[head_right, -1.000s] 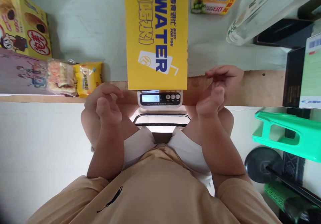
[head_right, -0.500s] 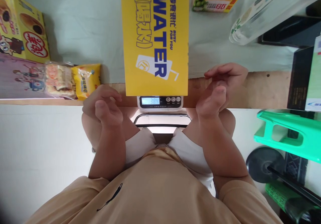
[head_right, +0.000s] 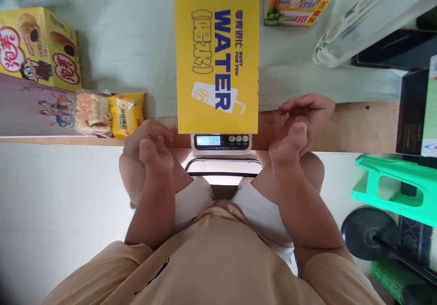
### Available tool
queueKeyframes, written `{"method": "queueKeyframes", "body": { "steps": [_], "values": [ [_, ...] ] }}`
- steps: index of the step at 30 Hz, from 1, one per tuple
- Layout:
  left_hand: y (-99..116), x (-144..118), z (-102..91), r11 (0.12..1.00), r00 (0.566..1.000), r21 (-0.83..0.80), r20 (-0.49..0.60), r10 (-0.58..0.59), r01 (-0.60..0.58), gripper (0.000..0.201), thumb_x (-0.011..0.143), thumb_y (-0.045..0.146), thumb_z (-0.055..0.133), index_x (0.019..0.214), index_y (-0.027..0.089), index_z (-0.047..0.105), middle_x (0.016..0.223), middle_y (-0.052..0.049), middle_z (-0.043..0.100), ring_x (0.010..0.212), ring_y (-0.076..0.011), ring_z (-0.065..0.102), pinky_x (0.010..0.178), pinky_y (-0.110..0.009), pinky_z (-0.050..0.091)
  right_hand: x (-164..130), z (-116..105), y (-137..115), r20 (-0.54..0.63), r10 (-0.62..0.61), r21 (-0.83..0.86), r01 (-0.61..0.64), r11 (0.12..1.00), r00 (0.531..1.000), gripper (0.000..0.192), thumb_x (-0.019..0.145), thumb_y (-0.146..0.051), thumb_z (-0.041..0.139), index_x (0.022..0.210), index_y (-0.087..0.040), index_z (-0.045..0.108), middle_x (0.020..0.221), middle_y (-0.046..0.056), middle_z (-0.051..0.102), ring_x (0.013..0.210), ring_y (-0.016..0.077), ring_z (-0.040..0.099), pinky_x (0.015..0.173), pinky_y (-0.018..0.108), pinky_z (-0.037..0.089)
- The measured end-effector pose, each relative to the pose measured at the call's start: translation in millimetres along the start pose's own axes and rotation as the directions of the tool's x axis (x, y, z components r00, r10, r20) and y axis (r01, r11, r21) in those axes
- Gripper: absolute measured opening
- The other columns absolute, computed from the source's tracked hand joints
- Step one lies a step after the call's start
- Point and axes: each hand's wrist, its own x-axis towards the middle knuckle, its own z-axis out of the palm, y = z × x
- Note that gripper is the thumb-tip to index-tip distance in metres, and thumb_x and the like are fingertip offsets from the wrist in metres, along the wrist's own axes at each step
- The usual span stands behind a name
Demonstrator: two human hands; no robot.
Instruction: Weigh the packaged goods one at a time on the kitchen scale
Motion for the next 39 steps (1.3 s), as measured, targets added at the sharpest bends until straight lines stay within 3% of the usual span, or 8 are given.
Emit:
{"method": "queueKeyframes", "body": {
  "steps": [7,14,22,26,31,36,39],
  "values": [
    [1,-2,2.0,0.999,0.999,-0.012,-0.028,0.031,-0.031,0.05,0.11,0.052,0.046,0.071,0.023,0.061,0.06,0.001,0.051,0.057,-0.0157,0.052,0.06,-0.037,0.038,2,7,2,0.06,-0.141,0.047,0.138,0.989,0.988,0.044,0.101,-0.07,0.052,0.1,-0.027,0.06,0.085,-0.002,0.044,0.074,0.0101,0.052,0.065,0.024,0.047],
    [31,-7,-5.2,0.999,0.999,0.003,-0.016,0.05,-0.05,0.049,0.111,0.054,0.047,0.072,0.027,0.063,0.058,0.0,0.055,0.056,-0.0181,0.054,0.056,-0.04,0.038,-16,17,-14,0.118,-0.163,0.105,0.151,0.983,0.98,0.042,0.105,-0.063,0.05,0.102,-0.022,0.061,0.094,-0.001,0.046,0.077,0.0083,0.051,0.071,0.026,0.047],
    [61,-29,-24.0,0.997,0.998,-0.055,-0.002,0.061,-0.061,0.052,0.112,0.051,0.045,0.073,0.023,0.066,0.059,0.0,0.057,0.056,-0.0164,0.054,0.055,-0.039,0.036,-23,29,-23,0.057,-0.211,0.154,0.2,0.968,0.976,0.053,0.105,-0.073,0.036,0.101,-0.023,0.054,0.095,0.0,0.044,0.074,0.0083,0.049,0.067,0.026,0.043],
    [56,-26,-24.2,0.992,0.996,-0.091,-0.022,0.09,-0.091,0.05,0.11,0.045,0.047,0.069,0.022,0.065,0.056,0.0,0.057,0.052,-0.0148,0.053,0.051,-0.035,0.035,-31,18,-20,0.064,-0.184,0.098,0.177,0.979,0.981,0.05,0.098,-0.072,0.044,0.097,-0.023,0.055,0.086,0.0,0.045,0.07,0.013,0.05,0.065,0.031,0.041],
    [39,-24,-17.2,0.985,0.999,-0.167,-0.018,0.045,-0.047,0.048,0.109,0.041,0.049,0.067,0.02,0.063,0.056,0.0,0.058,0.052,-0.0131,0.053,0.051,-0.031,0.035,-37,0,-29,0.016,-0.128,0.042,0.127,0.991,0.992,0.05,0.093,-0.073,0.048,0.092,-0.023,0.053,0.084,0.0,0.047,0.069,0.015,0.048,0.065,0.035,0.039],
    [36,-25,-9.0,0.972,0.999,-0.233,-0.028,0.03,-0.036,0.047,0.109,0.04,0.049,0.068,0.02,0.064,0.056,-0.001,0.058,0.053,-0.0126,0.053,0.053,-0.03,0.035,-25,-1,-48,-0.022,-0.203,0.078,0.204,0.976,0.979,0.047,0.095,-0.071,0.039,0.093,-0.027,0.054,0.082,0.0,0.046,0.07,0.0166,0.05,0.06,0.033,0.037],
    [38,-23,-11.5,0.973,0.999,-0.226,-0.024,0.036,-0.04,0.047,0.109,0.04,0.049,0.068,0.019,0.063,0.056,-0.001,0.058,0.053,-0.0127,0.052,0.054,-0.03,0.036,-17,5,-52,-0.043,-0.25,0.047,0.252,0.967,0.967,0.058,0.091,-0.082,0.036,0.091,-0.026,0.051,0.083,0.0,0.043,0.068,0.0151,0.047,0.058,0.031,0.037]
  ]
}}
